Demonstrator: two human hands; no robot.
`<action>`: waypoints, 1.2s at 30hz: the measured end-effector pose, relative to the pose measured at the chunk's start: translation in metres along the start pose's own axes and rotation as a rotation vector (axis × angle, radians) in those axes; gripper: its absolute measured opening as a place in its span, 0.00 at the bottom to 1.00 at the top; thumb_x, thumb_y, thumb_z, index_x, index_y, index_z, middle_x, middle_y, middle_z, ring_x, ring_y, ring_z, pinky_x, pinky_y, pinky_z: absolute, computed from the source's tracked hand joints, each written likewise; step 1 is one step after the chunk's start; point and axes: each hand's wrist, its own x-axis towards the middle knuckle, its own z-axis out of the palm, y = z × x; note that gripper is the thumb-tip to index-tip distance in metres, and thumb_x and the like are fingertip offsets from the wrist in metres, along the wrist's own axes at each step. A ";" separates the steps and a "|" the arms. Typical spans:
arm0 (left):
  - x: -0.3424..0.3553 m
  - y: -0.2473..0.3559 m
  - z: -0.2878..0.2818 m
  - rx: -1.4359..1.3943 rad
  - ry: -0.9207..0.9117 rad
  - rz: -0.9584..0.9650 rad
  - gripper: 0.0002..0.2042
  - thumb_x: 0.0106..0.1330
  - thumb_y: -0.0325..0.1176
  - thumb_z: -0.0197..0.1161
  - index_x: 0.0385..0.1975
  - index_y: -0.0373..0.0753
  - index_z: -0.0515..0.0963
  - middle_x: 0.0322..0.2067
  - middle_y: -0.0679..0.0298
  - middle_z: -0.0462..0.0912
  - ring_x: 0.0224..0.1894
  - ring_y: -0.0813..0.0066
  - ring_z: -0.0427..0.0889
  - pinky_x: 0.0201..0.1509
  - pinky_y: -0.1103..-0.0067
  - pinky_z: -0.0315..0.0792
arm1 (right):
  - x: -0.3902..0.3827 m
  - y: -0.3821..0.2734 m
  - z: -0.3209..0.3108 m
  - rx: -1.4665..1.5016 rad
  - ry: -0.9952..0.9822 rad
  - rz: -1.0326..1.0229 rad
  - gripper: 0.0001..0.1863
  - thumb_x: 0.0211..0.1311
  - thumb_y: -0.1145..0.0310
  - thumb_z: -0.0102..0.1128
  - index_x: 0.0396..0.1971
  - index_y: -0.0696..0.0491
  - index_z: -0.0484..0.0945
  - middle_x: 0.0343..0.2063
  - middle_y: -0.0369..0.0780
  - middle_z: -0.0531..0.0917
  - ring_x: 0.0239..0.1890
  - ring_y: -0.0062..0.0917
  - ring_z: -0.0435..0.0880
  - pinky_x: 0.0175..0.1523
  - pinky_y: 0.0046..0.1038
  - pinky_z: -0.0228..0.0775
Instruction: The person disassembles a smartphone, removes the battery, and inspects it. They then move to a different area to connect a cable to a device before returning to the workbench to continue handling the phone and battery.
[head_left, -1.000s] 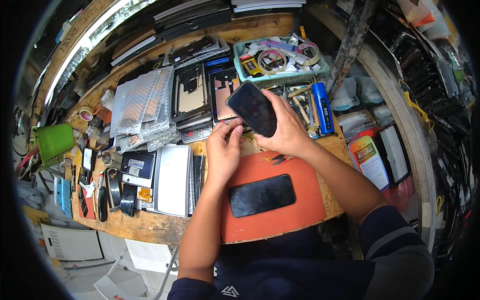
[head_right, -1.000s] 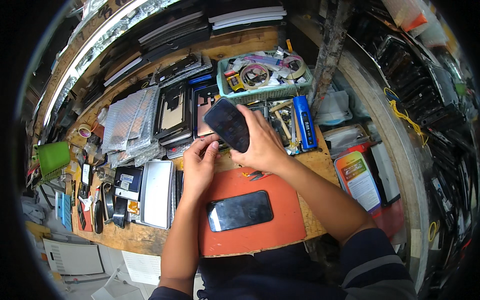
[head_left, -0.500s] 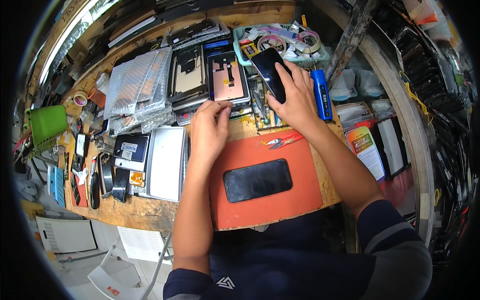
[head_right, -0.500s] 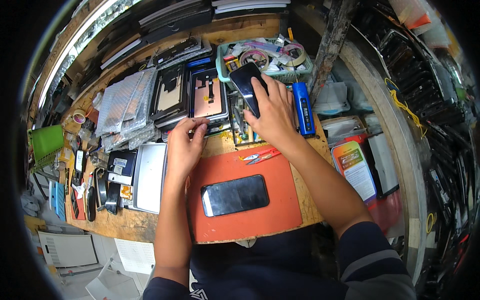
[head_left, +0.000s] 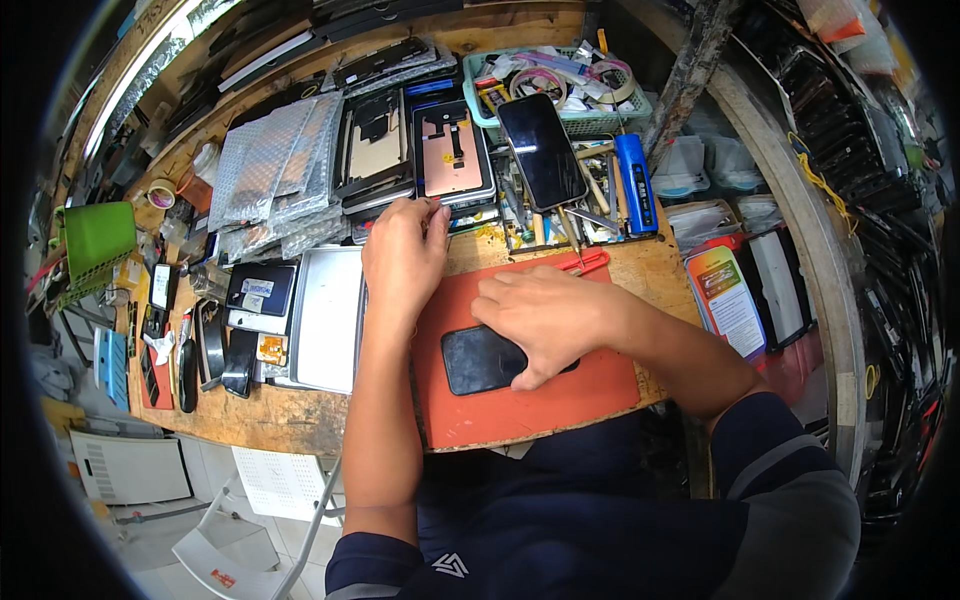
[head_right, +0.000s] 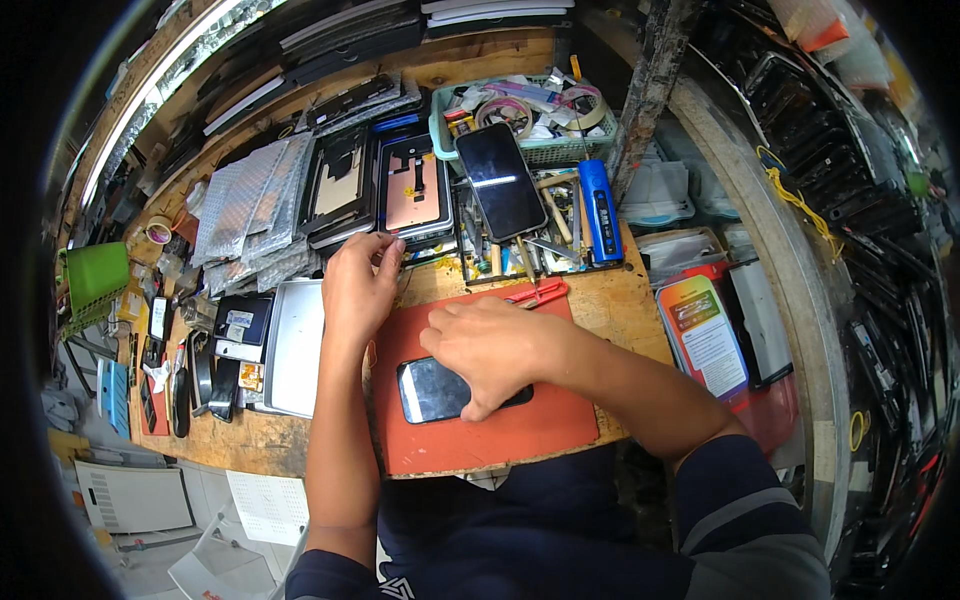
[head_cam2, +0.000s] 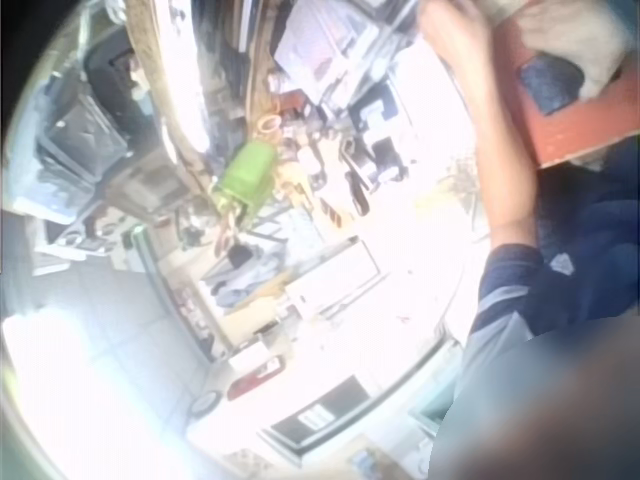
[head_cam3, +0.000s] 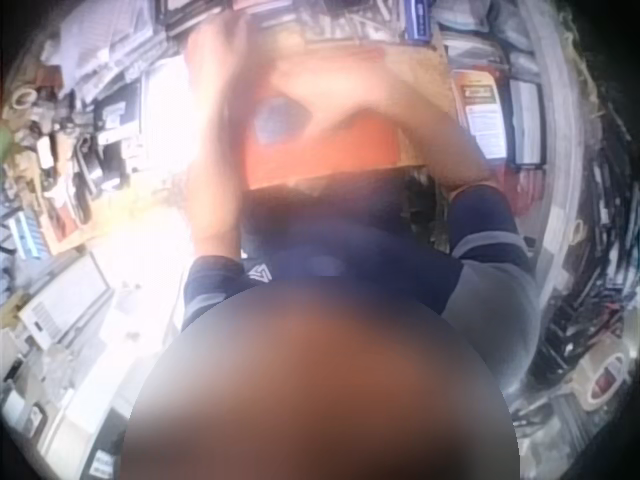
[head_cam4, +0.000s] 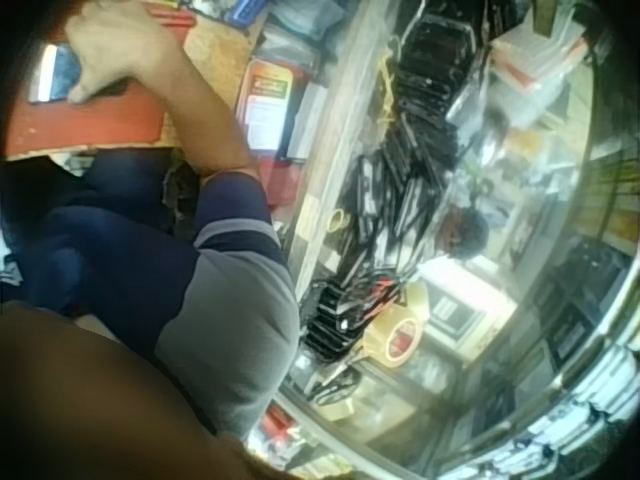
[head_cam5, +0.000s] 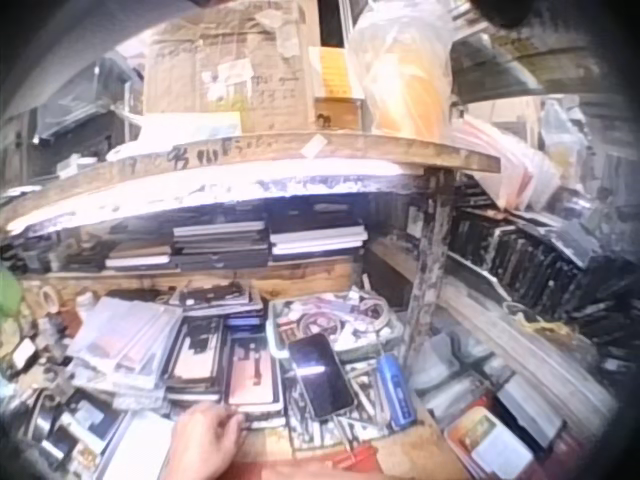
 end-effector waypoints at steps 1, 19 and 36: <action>-0.001 -0.001 0.001 0.000 0.007 0.003 0.11 0.72 0.36 0.69 0.40 0.33 0.88 0.35 0.51 0.88 0.36 0.53 0.88 0.42 0.64 0.78 | -0.001 -0.005 0.001 -0.024 0.001 0.015 0.35 0.41 0.50 0.82 0.41 0.61 0.77 0.43 0.47 0.80 0.49 0.42 0.83 0.45 0.43 0.79; -0.085 -0.007 -0.067 -0.361 -0.559 0.169 0.31 0.63 0.33 0.75 0.66 0.33 0.74 0.54 0.47 0.82 0.58 0.47 0.81 0.65 0.63 0.74 | -0.007 -0.002 -0.005 -0.129 0.108 -0.001 0.30 0.38 0.55 0.80 0.37 0.63 0.82 0.38 0.52 0.84 0.43 0.45 0.87 0.46 0.43 0.81; -0.107 -0.008 -0.047 -0.559 -0.248 -0.119 0.18 0.77 0.20 0.59 0.65 0.35 0.77 0.48 0.52 0.88 0.47 0.68 0.88 0.55 0.73 0.79 | -0.005 0.045 -0.026 0.535 0.015 0.077 0.17 0.70 0.65 0.53 0.45 0.62 0.85 0.26 0.51 0.84 0.29 0.44 0.85 0.39 0.41 0.74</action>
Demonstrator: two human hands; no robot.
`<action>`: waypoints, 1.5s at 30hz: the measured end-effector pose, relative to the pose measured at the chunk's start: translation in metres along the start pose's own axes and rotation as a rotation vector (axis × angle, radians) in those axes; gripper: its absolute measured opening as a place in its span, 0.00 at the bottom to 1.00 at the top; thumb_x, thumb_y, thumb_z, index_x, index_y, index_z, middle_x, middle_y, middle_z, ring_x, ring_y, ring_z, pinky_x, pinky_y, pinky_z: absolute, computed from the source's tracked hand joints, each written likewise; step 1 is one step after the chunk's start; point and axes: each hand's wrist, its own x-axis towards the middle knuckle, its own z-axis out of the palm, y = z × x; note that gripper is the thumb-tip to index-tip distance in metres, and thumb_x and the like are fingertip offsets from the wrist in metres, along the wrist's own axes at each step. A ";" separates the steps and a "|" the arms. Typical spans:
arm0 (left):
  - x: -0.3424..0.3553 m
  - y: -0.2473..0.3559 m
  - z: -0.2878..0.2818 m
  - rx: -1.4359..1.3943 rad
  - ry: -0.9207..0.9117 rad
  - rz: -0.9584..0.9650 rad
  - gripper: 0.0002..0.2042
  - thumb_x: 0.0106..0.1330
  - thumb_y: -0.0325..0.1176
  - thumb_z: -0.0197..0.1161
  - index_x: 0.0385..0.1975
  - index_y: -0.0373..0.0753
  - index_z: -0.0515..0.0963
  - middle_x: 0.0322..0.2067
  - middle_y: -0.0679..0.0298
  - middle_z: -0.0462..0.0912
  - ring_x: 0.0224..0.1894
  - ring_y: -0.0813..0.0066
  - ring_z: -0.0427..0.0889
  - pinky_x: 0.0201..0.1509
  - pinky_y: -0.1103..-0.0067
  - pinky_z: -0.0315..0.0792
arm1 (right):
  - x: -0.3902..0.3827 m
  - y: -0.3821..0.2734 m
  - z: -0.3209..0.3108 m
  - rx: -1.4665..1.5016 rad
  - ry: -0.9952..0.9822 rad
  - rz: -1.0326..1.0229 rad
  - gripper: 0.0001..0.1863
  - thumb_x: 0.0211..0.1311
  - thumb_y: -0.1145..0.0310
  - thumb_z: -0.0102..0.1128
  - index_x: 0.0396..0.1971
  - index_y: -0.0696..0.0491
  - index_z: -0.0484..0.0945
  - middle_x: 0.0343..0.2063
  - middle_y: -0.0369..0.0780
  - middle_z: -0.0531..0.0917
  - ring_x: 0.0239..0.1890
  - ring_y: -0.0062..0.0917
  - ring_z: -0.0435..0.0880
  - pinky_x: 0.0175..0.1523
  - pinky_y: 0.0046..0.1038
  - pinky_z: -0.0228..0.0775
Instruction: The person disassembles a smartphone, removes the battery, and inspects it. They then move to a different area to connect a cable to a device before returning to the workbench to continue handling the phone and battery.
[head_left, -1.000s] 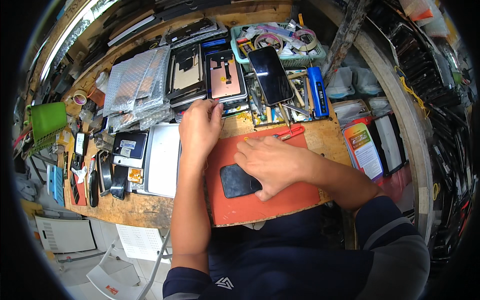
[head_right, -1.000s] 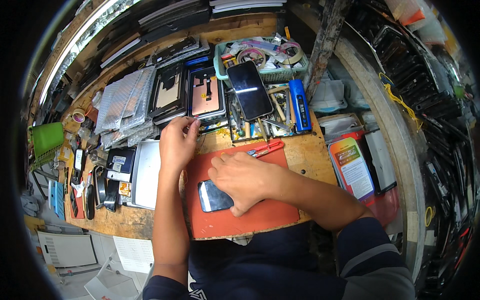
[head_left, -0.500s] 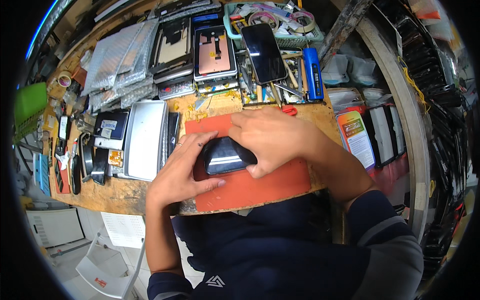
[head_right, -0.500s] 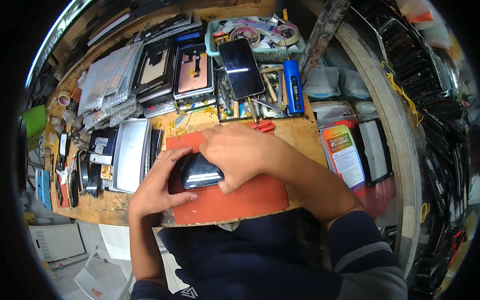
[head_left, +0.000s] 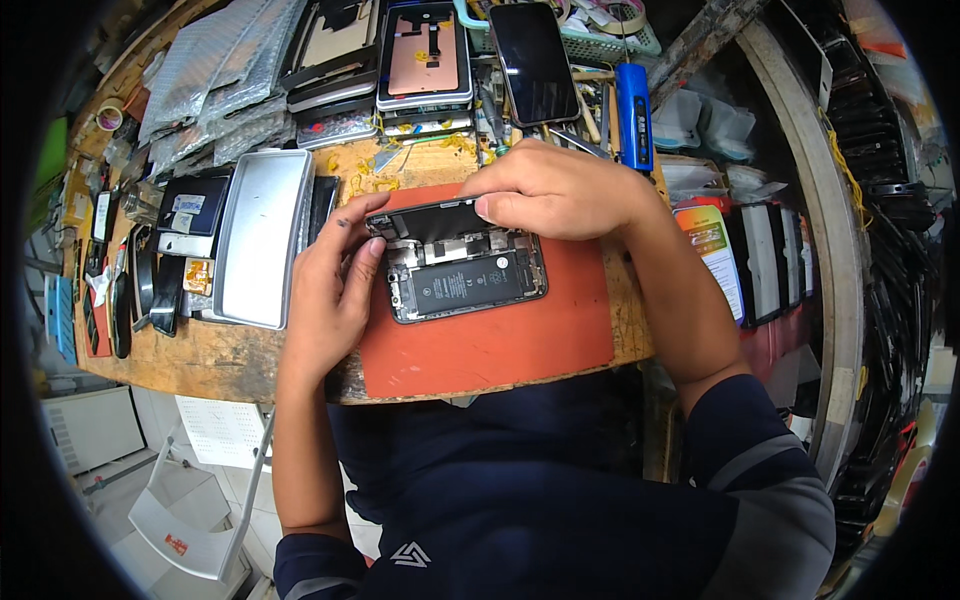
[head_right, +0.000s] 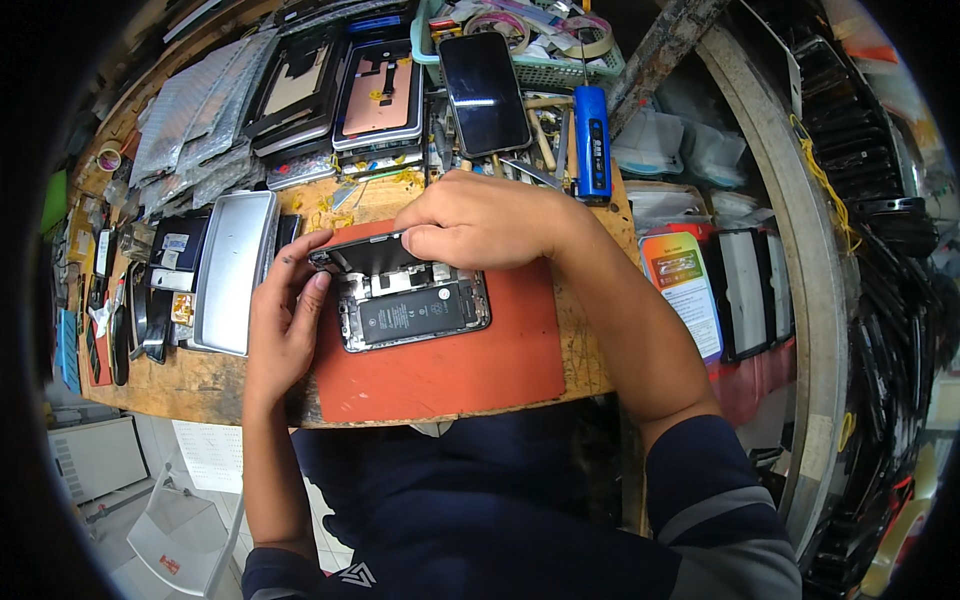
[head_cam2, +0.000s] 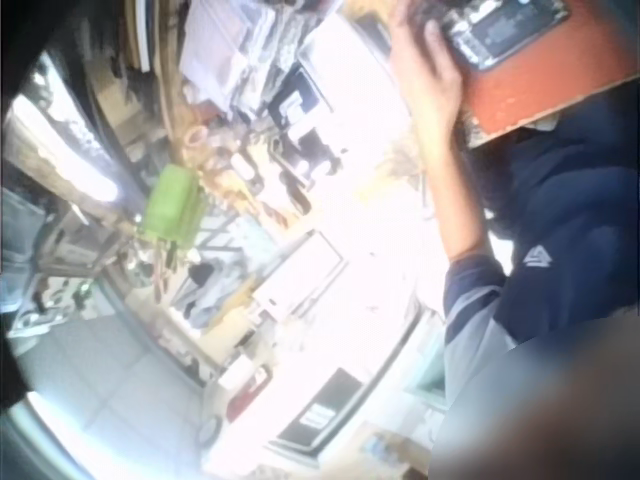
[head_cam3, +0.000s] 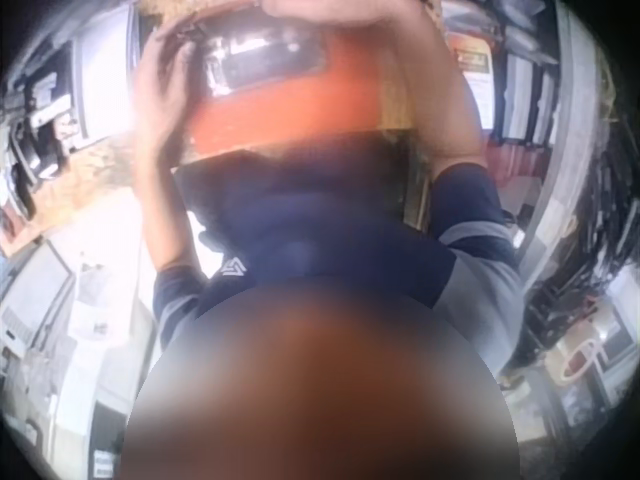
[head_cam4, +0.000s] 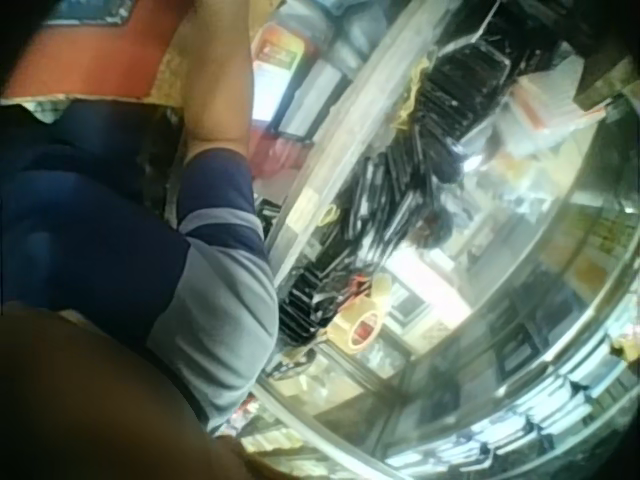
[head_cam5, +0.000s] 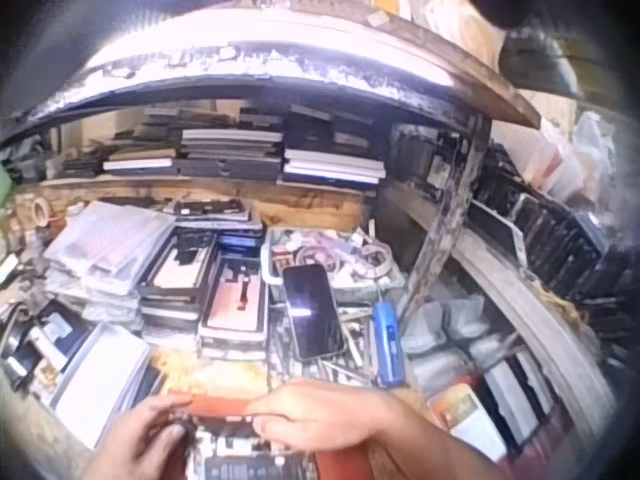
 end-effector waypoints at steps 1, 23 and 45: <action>0.000 -0.001 0.002 0.005 0.023 0.015 0.18 0.77 0.20 0.59 0.65 0.35 0.77 0.48 0.53 0.88 0.47 0.68 0.88 0.55 0.74 0.79 | 0.000 0.000 0.000 -0.011 -0.001 -0.011 0.17 0.70 0.65 0.53 0.45 0.62 0.84 0.26 0.51 0.84 0.29 0.44 0.84 0.38 0.41 0.73; -0.012 -0.011 -0.001 -0.059 0.010 0.019 0.08 0.70 0.20 0.58 0.47 0.30 0.77 0.38 0.57 0.85 0.40 0.75 0.82 0.47 0.78 0.75 | -0.032 0.037 -0.037 -0.447 0.616 0.078 0.11 0.69 0.65 0.69 0.35 0.60 0.86 0.24 0.45 0.85 0.25 0.34 0.84 0.32 0.35 0.72; -0.008 -0.001 0.002 0.097 0.037 0.101 0.13 0.74 0.24 0.62 0.56 0.33 0.79 0.37 0.51 0.86 0.36 0.61 0.86 0.43 0.71 0.77 | -0.034 0.002 -0.051 -0.916 0.214 0.547 0.11 0.60 0.74 0.63 0.41 0.56 0.86 0.37 0.46 0.89 0.47 0.45 0.87 0.52 0.47 0.76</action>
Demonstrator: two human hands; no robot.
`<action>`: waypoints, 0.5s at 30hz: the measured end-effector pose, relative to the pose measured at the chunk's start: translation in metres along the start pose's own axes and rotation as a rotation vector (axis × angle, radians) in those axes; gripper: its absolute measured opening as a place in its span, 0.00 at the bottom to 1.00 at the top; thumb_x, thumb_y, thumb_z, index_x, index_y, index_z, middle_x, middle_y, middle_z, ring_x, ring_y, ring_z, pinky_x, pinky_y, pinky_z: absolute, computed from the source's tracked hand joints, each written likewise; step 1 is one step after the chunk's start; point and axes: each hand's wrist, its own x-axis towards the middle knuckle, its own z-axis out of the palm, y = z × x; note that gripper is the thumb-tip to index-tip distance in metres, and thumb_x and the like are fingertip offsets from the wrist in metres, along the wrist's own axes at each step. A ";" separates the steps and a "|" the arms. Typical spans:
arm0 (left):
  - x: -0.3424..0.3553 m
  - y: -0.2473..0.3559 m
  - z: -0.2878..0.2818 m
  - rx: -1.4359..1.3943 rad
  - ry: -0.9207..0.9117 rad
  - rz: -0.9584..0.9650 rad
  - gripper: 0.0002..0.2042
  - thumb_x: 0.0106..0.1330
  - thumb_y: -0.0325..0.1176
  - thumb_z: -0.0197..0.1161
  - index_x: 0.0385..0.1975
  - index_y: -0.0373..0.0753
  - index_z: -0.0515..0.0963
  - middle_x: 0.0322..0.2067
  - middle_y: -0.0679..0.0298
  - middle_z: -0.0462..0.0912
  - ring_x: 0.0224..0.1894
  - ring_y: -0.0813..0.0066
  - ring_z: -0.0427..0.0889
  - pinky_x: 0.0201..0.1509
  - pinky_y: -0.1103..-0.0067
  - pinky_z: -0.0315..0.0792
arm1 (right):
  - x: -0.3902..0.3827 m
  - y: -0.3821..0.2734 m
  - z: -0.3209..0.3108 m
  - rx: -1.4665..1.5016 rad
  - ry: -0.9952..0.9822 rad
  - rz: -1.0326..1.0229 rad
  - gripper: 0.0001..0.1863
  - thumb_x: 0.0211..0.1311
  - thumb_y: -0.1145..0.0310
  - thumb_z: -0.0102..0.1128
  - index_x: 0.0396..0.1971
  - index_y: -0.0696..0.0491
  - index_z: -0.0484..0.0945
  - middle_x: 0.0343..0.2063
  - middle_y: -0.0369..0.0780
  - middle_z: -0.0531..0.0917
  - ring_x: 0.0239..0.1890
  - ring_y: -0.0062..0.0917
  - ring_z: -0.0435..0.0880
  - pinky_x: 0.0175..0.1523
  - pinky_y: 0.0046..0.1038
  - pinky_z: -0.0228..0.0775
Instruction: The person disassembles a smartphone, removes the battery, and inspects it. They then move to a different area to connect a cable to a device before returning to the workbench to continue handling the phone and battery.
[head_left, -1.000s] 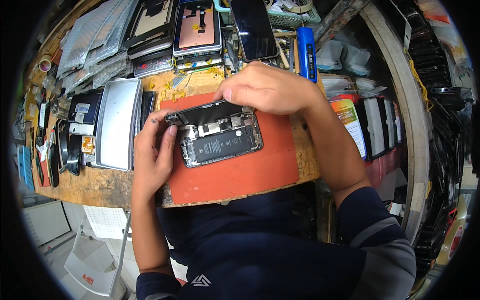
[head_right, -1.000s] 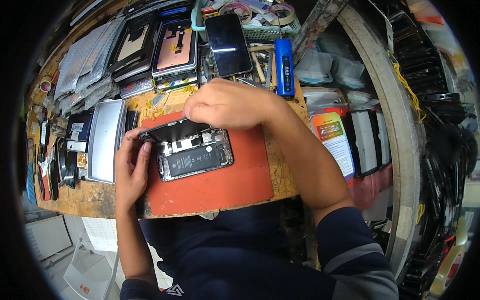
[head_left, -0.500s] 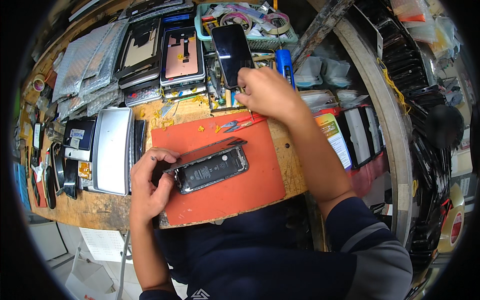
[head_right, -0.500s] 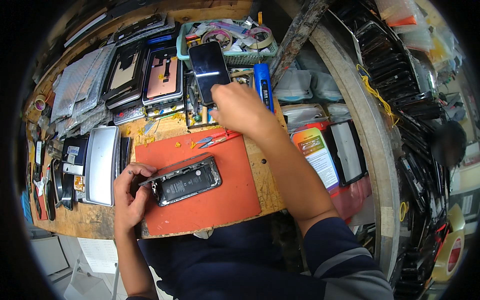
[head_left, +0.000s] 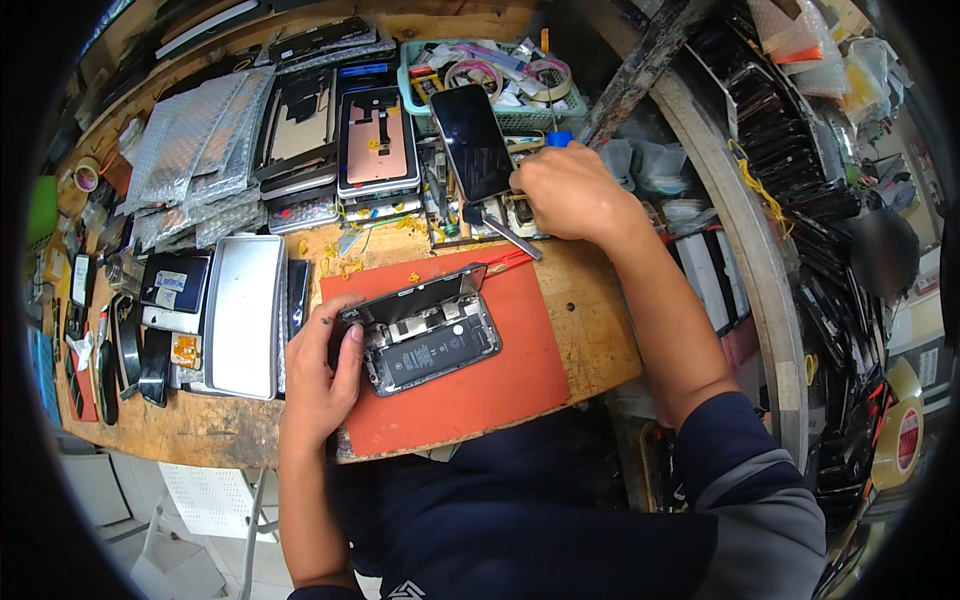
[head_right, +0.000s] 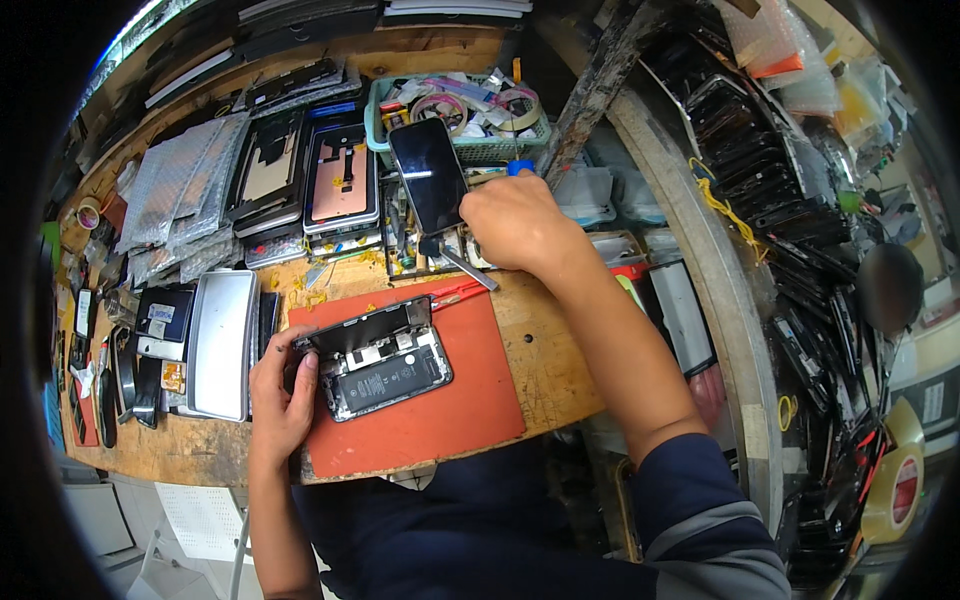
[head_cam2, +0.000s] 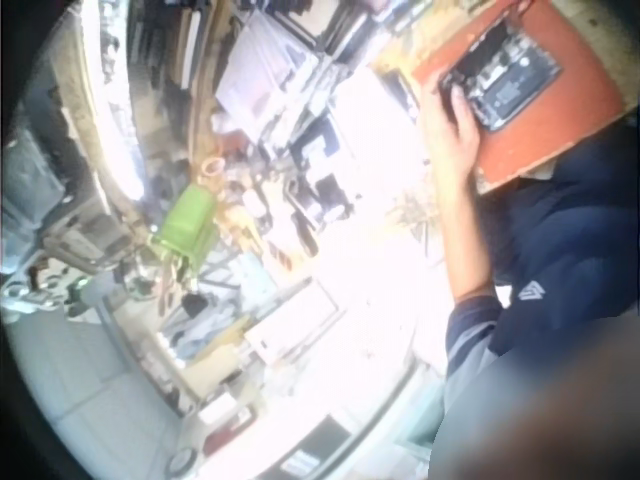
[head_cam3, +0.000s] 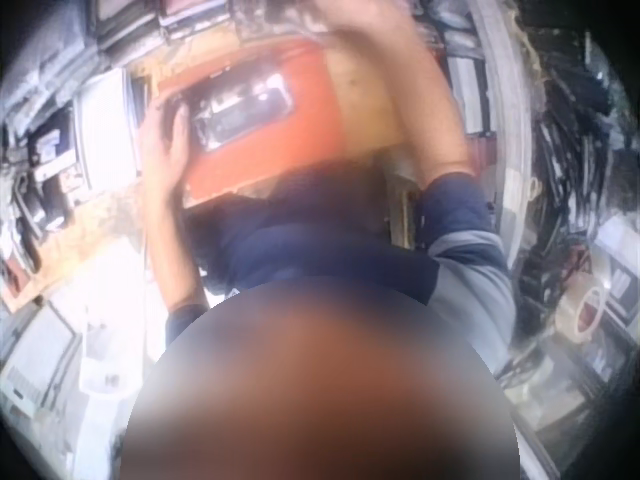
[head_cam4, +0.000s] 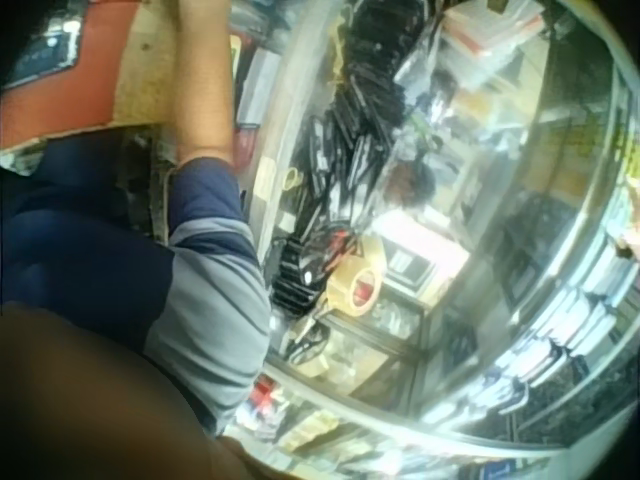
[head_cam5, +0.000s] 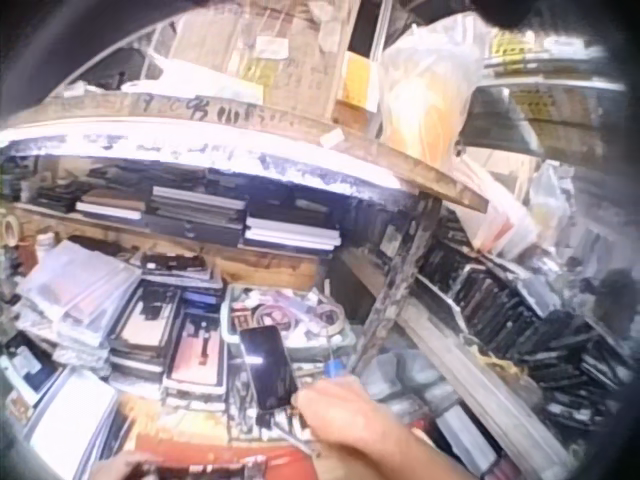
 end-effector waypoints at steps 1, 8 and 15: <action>0.001 0.000 0.001 0.005 0.004 0.020 0.13 0.74 0.24 0.62 0.56 0.33 0.79 0.37 0.51 0.86 0.36 0.61 0.87 0.43 0.71 0.77 | -0.005 0.007 0.003 0.013 0.080 -0.041 0.10 0.61 0.74 0.63 0.41 0.55 0.86 0.38 0.45 0.89 0.48 0.44 0.87 0.53 0.45 0.75; -0.001 -0.003 0.004 0.001 0.046 0.066 0.13 0.75 0.24 0.61 0.57 0.34 0.79 0.36 0.51 0.86 0.35 0.59 0.87 0.42 0.71 0.78 | -0.014 -0.002 0.008 0.411 0.360 -0.307 0.05 0.66 0.74 0.64 0.40 0.54 0.83 0.38 0.42 0.86 0.48 0.42 0.84 0.53 0.42 0.73; -0.002 -0.005 0.003 -0.029 0.047 0.056 0.13 0.75 0.23 0.61 0.57 0.33 0.79 0.36 0.50 0.86 0.36 0.59 0.87 0.43 0.71 0.78 | 0.004 -0.011 0.025 0.138 0.462 -0.254 0.04 0.63 0.70 0.66 0.35 0.53 0.86 0.35 0.40 0.85 0.47 0.39 0.84 0.54 0.42 0.75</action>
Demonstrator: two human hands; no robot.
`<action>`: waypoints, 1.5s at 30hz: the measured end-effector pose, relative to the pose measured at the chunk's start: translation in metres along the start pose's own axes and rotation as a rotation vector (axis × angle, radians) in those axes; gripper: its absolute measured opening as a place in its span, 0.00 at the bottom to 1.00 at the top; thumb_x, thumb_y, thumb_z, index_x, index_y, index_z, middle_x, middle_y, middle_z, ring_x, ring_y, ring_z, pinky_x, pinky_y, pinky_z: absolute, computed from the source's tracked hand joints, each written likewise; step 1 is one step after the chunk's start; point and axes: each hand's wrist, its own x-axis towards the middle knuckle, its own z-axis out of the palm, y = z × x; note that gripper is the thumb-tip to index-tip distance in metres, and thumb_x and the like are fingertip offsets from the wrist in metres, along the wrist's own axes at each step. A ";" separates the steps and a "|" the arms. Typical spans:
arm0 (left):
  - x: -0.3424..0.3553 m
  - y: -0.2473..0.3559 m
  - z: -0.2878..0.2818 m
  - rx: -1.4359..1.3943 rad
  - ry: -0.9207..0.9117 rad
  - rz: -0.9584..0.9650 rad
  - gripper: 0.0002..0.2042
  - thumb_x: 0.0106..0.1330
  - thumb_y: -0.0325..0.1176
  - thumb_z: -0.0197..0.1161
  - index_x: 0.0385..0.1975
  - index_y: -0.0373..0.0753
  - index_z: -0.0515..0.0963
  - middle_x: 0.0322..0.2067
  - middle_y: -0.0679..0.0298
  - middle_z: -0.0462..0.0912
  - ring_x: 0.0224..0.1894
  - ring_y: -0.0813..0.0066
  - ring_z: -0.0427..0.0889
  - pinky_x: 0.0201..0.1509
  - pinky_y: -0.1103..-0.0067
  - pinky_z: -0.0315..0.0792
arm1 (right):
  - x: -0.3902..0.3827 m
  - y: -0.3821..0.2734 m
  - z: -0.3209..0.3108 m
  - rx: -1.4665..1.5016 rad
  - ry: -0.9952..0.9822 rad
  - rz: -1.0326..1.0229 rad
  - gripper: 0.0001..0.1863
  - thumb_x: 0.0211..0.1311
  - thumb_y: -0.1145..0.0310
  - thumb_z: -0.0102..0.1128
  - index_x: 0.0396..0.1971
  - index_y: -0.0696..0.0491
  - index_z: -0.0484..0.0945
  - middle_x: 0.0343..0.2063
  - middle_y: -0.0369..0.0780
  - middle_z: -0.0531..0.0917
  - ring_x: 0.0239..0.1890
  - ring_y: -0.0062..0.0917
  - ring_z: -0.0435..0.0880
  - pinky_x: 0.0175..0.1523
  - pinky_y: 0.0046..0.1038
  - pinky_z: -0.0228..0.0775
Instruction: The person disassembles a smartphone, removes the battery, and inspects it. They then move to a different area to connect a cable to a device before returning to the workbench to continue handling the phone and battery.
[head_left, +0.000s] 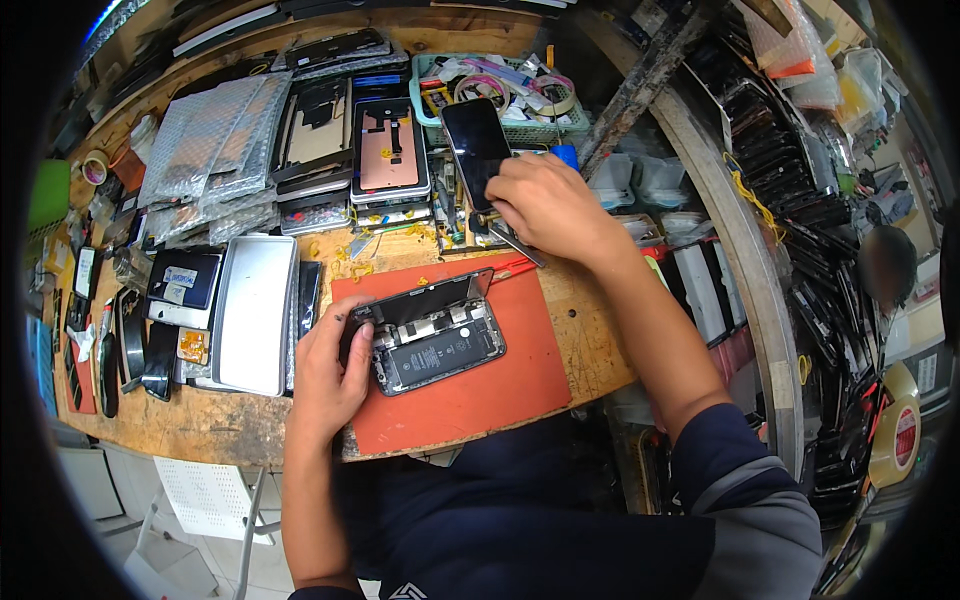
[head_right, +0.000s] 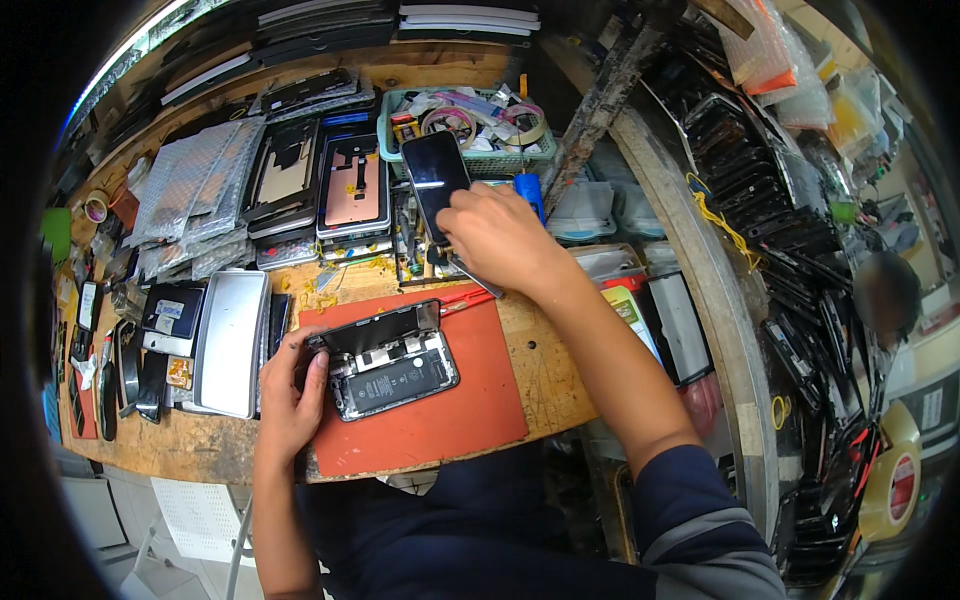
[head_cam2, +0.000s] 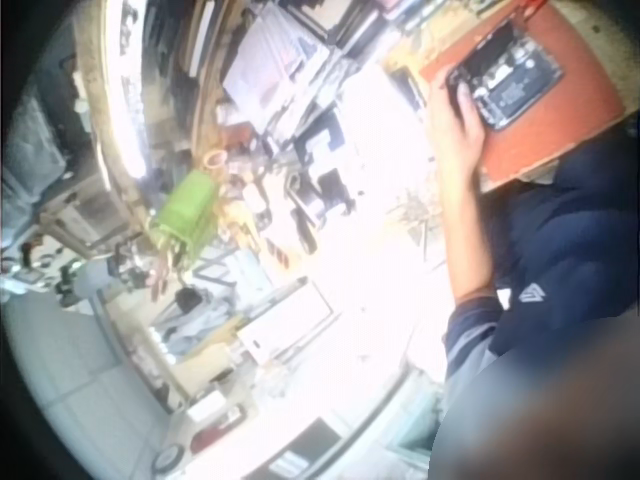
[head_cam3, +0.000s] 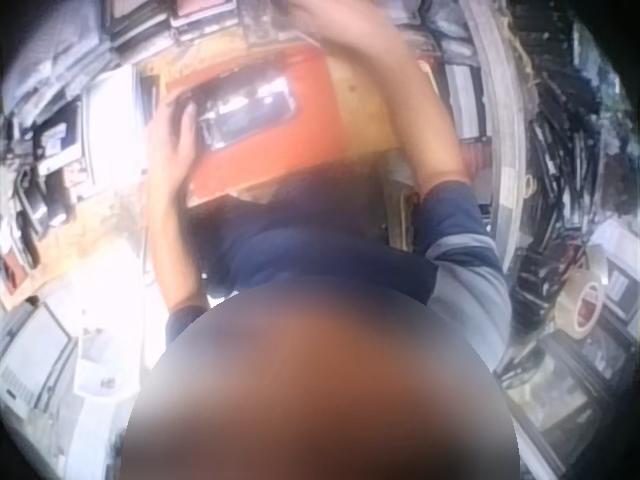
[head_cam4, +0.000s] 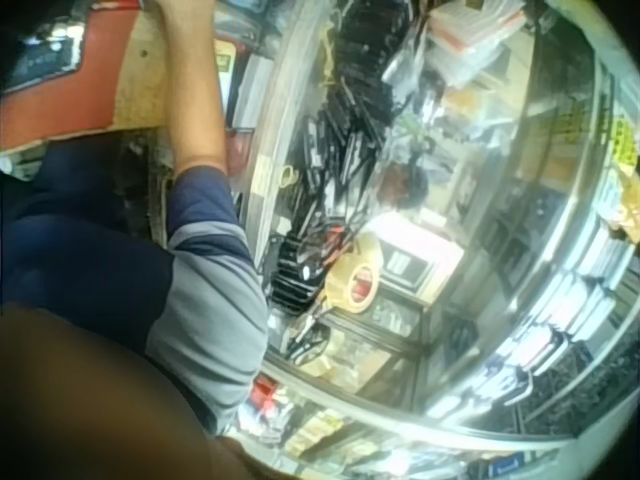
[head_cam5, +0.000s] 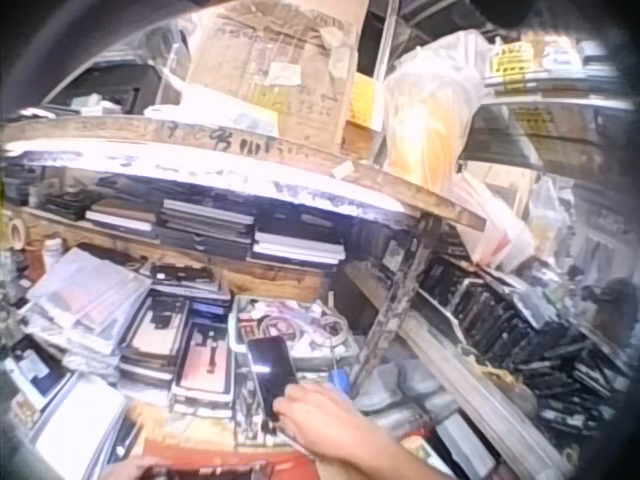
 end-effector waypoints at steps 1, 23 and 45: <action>0.000 -0.001 0.000 0.000 -0.003 -0.007 0.13 0.75 0.24 0.61 0.57 0.33 0.79 0.37 0.50 0.87 0.36 0.59 0.87 0.43 0.71 0.78 | 0.007 -0.004 0.006 0.011 0.031 -0.006 0.04 0.62 0.70 0.66 0.32 0.52 0.86 0.34 0.40 0.85 0.47 0.38 0.85 0.54 0.42 0.75; 0.000 -0.001 0.002 -0.020 0.003 0.002 0.13 0.75 0.24 0.61 0.56 0.32 0.79 0.37 0.48 0.87 0.37 0.56 0.88 0.44 0.70 0.79 | 0.053 -0.032 0.064 -0.444 -0.028 -0.016 0.03 0.51 0.70 0.70 0.23 0.51 0.89 0.34 0.39 0.85 0.41 0.33 0.87 0.42 0.35 0.75; -0.001 -0.005 0.002 -0.035 0.014 0.009 0.13 0.74 0.24 0.62 0.56 0.32 0.78 0.40 0.45 0.87 0.41 0.49 0.89 0.47 0.67 0.80 | 0.047 -0.005 0.004 0.589 0.398 0.187 0.07 0.60 0.74 0.72 0.34 0.57 0.81 0.33 0.35 0.83 0.26 0.13 0.78 0.34 0.21 0.73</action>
